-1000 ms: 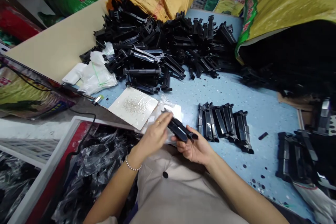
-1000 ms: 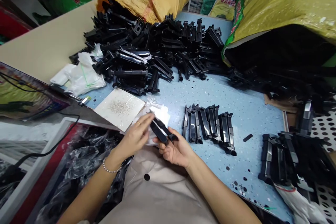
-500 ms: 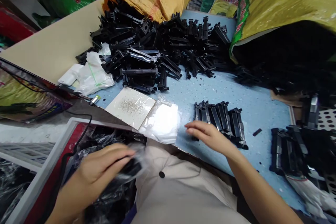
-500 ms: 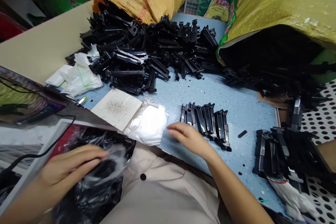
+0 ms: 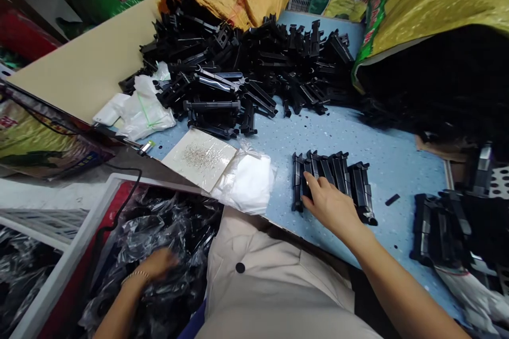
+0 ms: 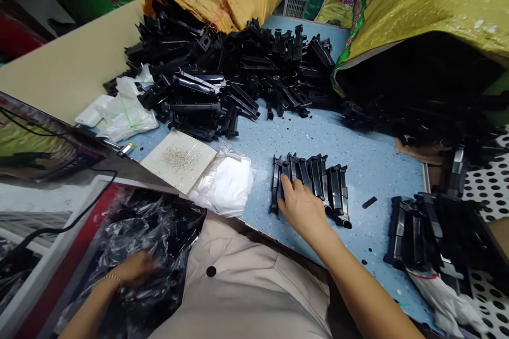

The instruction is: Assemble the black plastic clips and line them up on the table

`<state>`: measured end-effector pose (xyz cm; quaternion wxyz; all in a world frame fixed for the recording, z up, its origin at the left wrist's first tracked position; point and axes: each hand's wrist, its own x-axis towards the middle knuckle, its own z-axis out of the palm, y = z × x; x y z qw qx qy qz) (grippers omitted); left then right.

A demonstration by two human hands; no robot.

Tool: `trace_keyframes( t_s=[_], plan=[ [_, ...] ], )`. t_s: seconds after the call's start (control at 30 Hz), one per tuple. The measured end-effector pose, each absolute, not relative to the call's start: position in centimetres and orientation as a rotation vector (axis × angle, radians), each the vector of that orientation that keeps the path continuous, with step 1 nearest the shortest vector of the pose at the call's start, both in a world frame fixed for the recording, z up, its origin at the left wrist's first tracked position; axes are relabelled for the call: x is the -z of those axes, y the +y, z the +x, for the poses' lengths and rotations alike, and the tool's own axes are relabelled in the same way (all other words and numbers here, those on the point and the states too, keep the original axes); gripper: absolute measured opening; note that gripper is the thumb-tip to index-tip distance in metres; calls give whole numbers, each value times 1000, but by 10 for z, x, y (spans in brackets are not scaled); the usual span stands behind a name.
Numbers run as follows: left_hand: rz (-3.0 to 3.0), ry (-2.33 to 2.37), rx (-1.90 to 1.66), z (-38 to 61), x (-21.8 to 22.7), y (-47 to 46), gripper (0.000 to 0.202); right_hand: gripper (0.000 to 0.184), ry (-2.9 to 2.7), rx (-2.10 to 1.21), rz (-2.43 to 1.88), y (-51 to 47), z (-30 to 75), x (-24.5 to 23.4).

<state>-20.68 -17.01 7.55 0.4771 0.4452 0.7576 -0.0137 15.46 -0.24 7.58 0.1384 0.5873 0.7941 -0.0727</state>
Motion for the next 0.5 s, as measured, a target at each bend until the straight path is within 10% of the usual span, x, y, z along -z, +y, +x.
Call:
trace_keyframes(
  t_s=[0.27, 0.5],
  plan=[
    [1755, 1760, -625, -78, -33, -37, 15, 46, 2258, 598, 1928, 15, 169, -66],
    [1351, 1602, -762, -88, -20, -17, 14, 40, 1755, 2586, 1956, 7, 180, -53]
  ],
)
